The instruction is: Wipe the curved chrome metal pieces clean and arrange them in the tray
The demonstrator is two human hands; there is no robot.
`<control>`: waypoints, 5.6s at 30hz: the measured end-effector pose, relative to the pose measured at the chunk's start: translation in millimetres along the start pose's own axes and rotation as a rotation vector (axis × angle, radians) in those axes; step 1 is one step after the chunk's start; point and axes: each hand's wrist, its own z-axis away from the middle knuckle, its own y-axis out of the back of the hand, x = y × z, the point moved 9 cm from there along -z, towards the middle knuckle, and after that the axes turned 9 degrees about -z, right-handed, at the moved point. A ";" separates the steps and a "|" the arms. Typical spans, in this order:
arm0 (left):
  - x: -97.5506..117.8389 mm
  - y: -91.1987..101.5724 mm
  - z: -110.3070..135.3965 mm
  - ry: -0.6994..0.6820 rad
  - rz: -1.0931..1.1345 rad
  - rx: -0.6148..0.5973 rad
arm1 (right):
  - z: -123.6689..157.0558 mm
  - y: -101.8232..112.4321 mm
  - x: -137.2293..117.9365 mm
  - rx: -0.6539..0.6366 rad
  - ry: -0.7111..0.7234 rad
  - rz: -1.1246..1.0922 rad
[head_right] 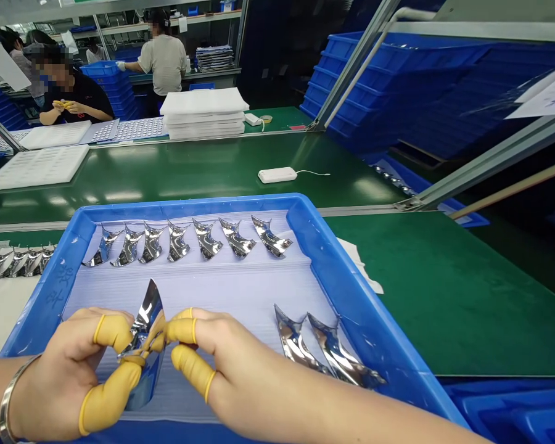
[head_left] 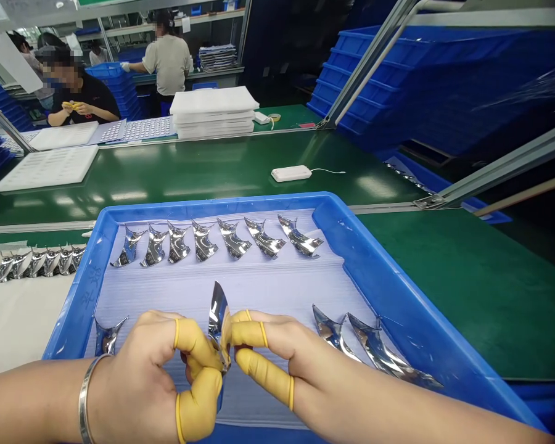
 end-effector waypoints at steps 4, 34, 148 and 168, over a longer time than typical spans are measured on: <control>2.7 1.1 -0.1 -0.024 -0.041 0.028 | -0.1 -0.2 -0.9 -0.001 -0.002 0.018; -46.9 -24.7 7.6 0.462 0.666 -0.218 | 12.1 23.1 -19.5 0.122 0.076 0.001; -130.0 20.0 57.9 0.599 -1.024 -0.736 | 8.5 62.8 25.2 0.476 -0.354 0.067; -118.2 43.1 49.8 0.550 -1.078 -0.679 | 18.8 80.3 16.0 0.413 -0.238 0.296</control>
